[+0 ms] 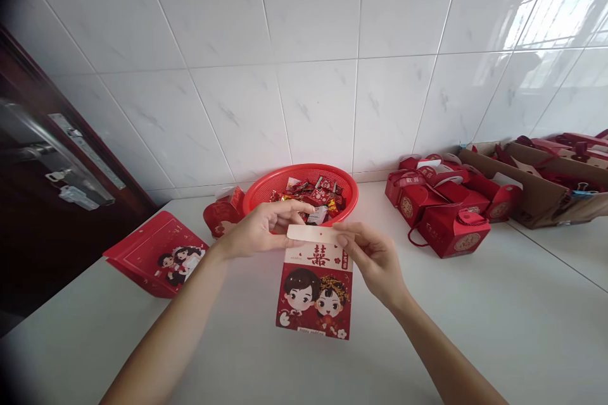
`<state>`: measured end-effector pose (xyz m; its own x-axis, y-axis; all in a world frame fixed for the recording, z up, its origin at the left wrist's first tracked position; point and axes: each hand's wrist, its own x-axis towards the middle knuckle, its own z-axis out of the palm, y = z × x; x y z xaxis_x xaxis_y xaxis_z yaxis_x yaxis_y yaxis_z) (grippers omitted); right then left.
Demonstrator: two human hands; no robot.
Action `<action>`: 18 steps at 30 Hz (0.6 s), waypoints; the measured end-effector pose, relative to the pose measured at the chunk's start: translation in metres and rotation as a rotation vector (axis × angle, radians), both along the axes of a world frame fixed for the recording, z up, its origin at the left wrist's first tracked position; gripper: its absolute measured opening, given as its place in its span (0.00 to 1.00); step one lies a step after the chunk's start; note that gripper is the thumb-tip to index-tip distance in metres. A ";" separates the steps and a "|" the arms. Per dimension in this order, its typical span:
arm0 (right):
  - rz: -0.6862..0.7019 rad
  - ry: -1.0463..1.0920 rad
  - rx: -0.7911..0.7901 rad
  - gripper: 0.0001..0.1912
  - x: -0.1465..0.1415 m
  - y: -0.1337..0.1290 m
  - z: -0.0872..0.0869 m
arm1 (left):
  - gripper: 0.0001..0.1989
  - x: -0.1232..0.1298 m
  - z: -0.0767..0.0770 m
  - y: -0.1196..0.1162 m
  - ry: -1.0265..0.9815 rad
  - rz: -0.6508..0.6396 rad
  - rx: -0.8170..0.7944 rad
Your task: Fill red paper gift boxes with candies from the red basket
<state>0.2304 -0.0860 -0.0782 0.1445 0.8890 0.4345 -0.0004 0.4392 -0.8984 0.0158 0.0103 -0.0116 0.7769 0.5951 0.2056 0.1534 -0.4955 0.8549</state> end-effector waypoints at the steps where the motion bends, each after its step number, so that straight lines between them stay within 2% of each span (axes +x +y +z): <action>1: 0.004 0.013 -0.014 0.11 0.000 -0.001 0.000 | 0.29 -0.001 0.001 0.000 0.015 -0.009 -0.016; 4: -0.017 0.030 -0.033 0.15 0.001 -0.003 0.001 | 0.31 -0.004 0.003 0.001 0.018 -0.029 -0.067; 9: -0.044 0.009 -0.023 0.14 0.001 -0.004 0.002 | 0.17 -0.006 0.000 0.007 -0.003 -0.033 -0.066; 14: -0.024 0.032 -0.049 0.15 0.000 -0.002 0.002 | 0.20 -0.009 -0.005 0.011 0.013 -0.055 -0.098; 18: -0.025 0.041 -0.069 0.16 0.003 -0.002 0.002 | 0.22 -0.007 -0.006 0.009 -0.035 -0.012 -0.109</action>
